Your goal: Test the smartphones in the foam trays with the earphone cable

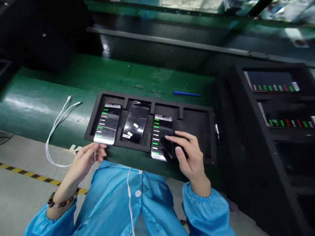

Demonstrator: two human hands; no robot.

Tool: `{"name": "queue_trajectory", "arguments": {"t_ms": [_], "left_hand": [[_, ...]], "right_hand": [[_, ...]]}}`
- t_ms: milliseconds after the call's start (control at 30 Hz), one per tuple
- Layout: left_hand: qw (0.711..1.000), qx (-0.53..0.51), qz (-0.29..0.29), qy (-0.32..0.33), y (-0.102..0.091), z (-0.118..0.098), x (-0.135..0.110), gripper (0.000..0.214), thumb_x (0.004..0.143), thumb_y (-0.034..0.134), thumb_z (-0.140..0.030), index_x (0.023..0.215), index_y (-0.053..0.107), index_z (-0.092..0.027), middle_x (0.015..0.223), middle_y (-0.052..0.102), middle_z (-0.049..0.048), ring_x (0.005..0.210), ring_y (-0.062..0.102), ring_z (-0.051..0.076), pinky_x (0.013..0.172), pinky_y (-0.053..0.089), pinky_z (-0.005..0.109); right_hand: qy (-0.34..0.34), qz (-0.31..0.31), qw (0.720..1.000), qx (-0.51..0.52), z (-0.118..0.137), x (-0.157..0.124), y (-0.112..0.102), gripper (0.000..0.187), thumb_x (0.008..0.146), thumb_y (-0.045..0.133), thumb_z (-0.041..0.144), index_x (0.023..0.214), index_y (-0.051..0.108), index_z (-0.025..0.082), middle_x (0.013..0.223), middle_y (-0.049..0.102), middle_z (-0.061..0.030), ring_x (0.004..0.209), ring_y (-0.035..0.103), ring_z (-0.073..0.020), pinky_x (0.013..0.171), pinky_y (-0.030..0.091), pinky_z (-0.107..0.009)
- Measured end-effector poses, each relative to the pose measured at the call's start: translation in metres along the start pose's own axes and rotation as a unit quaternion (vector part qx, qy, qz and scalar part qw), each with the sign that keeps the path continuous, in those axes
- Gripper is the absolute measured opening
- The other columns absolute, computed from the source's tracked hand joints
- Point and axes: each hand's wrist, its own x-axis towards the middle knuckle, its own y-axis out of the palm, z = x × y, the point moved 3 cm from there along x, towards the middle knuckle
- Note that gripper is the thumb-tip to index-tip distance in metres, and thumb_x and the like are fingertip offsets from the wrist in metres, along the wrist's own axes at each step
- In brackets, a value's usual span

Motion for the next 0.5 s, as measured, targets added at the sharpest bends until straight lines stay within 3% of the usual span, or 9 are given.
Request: {"name": "queue_trajectory", "arguments": {"t_ms": [133, 200, 233, 300, 367, 433, 500], "left_hand": [[0.998, 0.062, 0.017, 0.001, -0.006, -0.001, 0.0, 0.064, 0.075, 0.09, -0.077, 0.092, 0.084, -0.016, 0.076, 0.077, 0.01, 0.063, 0.067, 0.022, 0.058, 0.052, 0.032], [0.984, 0.174, 0.003, 0.033, -0.016, -0.008, -0.003, 0.064, 0.085, 0.077, -0.081, 0.09, 0.082, -0.017, 0.076, 0.076, 0.0101, 0.066, 0.069, 0.025, 0.062, 0.053, 0.035], [0.967, 0.243, -0.03, 0.067, -0.022, -0.014, -0.004, 0.06, 0.092, 0.071, -0.079, 0.088, 0.08, -0.019, 0.076, 0.075, 0.009, 0.068, 0.07, 0.026, 0.064, 0.053, 0.036], [0.904, 0.367, -0.126, 0.179, -0.033, -0.03, -0.007, 0.048, 0.1, 0.067, -0.067, 0.085, 0.075, -0.022, 0.078, 0.074, 0.0065, 0.076, 0.07, 0.026, 0.073, 0.054, 0.038], [0.825, 0.446, -0.173, 0.302, -0.035, -0.044, -0.008, 0.033, 0.102, 0.068, -0.055, 0.094, 0.075, -0.023, 0.094, 0.077, 0.0075, 0.094, 0.072, 0.029, 0.088, 0.056, 0.041], [0.765, 0.493, -0.139, 0.391, -0.029, -0.049, -0.003, 0.028, 0.104, 0.069, -0.048, 0.114, 0.078, -0.024, 0.125, 0.076, 0.012, 0.12, 0.07, 0.033, 0.108, 0.054, 0.047], [0.73, 0.524, -0.088, 0.43, -0.019, -0.046, 0.007, 0.039, 0.106, 0.068, -0.048, 0.135, 0.074, -0.024, 0.154, 0.064, 0.0167, 0.141, 0.06, 0.037, 0.121, 0.047, 0.054]], "right_hand": [[-0.026, 0.025, 0.999, -0.006, -0.001, -0.004, -0.001, 0.029, 0.112, 0.056, 0.022, 0.132, 0.077, 0.026, 0.121, 0.083, -0.0065, 0.128, 0.07, -0.032, 0.106, 0.052, -0.051], [-0.028, 0.016, 0.999, -0.001, -0.002, -0.004, 0.0, 0.03, 0.111, 0.057, 0.022, 0.132, 0.078, 0.026, 0.121, 0.083, -0.0069, 0.127, 0.07, -0.0331, 0.105, 0.052, -0.052], [-0.028, 0.006, 1.0, 0.006, -0.003, -0.004, 0.0, 0.031, 0.111, 0.056, 0.022, 0.133, 0.078, 0.026, 0.121, 0.083, -0.0071, 0.127, 0.07, -0.0337, 0.104, 0.053, -0.052], [-0.027, -0.015, 0.999, 0.02, -0.005, -0.004, 0.0, 0.032, 0.111, 0.056, 0.022, 0.134, 0.078, 0.026, 0.12, 0.084, -0.0077, 0.127, 0.07, -0.0348, 0.103, 0.054, -0.053], [-0.024, -0.029, 0.999, 0.028, -0.007, -0.004, 0.001, 0.032, 0.11, 0.057, 0.023, 0.134, 0.078, 0.025, 0.12, 0.084, -0.0083, 0.127, 0.07, -0.0356, 0.102, 0.055, -0.054], [-0.027, -0.034, 0.999, 0.025, -0.01, -0.004, 0.002, 0.032, 0.11, 0.057, 0.024, 0.134, 0.079, 0.025, 0.12, 0.084, -0.0091, 0.126, 0.071, -0.036, 0.102, 0.056, -0.055], [-0.032, -0.036, 0.999, 0.018, -0.011, -0.005, 0.002, 0.032, 0.111, 0.057, 0.025, 0.133, 0.079, 0.024, 0.12, 0.084, -0.0099, 0.124, 0.071, -0.036, 0.1, 0.057, -0.054]]}}
